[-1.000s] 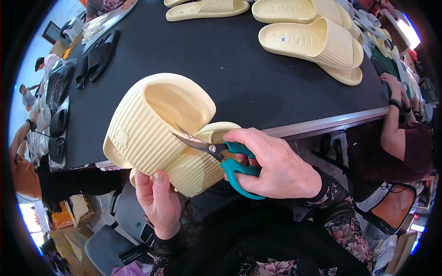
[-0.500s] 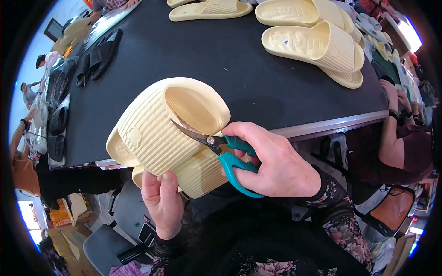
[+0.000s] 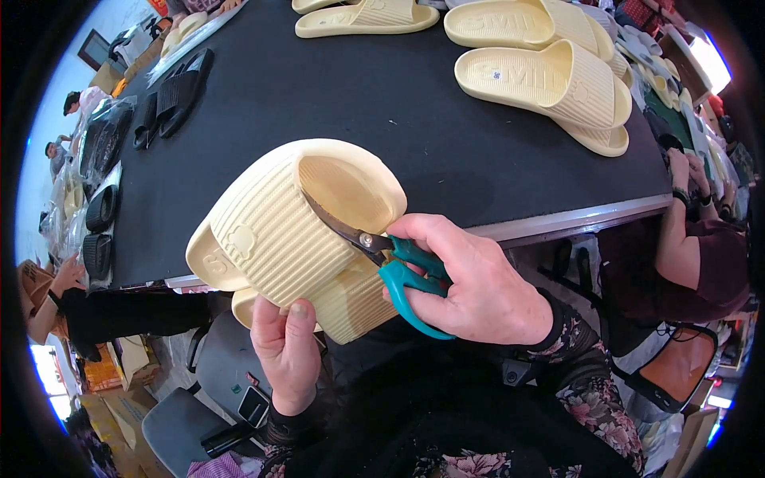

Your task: The recorder uses scissors to trim excess material from the edges of various sliders/sandals.

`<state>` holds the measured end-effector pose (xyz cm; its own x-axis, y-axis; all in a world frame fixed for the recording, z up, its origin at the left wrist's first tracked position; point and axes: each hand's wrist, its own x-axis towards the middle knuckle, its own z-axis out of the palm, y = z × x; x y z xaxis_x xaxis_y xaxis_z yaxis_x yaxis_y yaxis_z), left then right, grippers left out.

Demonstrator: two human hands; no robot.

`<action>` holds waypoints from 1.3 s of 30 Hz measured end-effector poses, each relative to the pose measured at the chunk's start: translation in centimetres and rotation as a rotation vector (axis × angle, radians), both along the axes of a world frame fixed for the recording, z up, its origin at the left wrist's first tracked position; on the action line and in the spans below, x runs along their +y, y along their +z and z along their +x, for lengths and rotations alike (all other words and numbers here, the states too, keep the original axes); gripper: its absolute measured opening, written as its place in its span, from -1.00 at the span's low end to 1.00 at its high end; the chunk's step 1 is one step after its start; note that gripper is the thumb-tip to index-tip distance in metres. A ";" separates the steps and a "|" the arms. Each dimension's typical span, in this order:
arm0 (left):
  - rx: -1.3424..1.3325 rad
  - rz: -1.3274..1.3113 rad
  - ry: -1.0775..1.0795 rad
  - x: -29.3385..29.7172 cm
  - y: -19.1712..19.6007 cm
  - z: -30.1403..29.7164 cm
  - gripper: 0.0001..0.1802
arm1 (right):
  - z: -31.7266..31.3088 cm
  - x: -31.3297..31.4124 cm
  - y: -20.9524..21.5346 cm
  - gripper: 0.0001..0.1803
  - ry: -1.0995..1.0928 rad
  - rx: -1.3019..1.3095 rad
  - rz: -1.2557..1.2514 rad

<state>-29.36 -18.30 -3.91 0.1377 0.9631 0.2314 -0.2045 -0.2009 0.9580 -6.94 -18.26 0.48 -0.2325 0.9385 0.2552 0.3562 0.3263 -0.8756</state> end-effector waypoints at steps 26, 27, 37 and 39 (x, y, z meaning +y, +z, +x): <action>0.096 -0.006 -0.024 -0.4 -0.2 0.2 -0.56 | 0.1 -0.1 0.1 -0.49 -0.112 -0.076 0.060; 0.091 -0.005 -0.021 -0.4 -0.1 0.3 -0.55 | 0.1 -0.1 0.1 -0.49 -0.110 -0.080 0.060; 0.110 0.004 -0.012 -0.5 -0.3 -0.1 -0.54 | 0.0 0.2 -0.1 -0.50 -0.103 -0.110 0.116; 0.103 -0.003 0.002 -0.5 -0.4 -0.2 -0.56 | -0.1 0.2 -0.2 -0.50 -0.095 -0.088 0.101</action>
<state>-29.59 -18.81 -4.31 0.1587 0.9640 0.2133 -0.1048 -0.1984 0.9745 -7.07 -18.06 0.32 -0.1689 0.9281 0.3317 0.4634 0.3718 -0.8044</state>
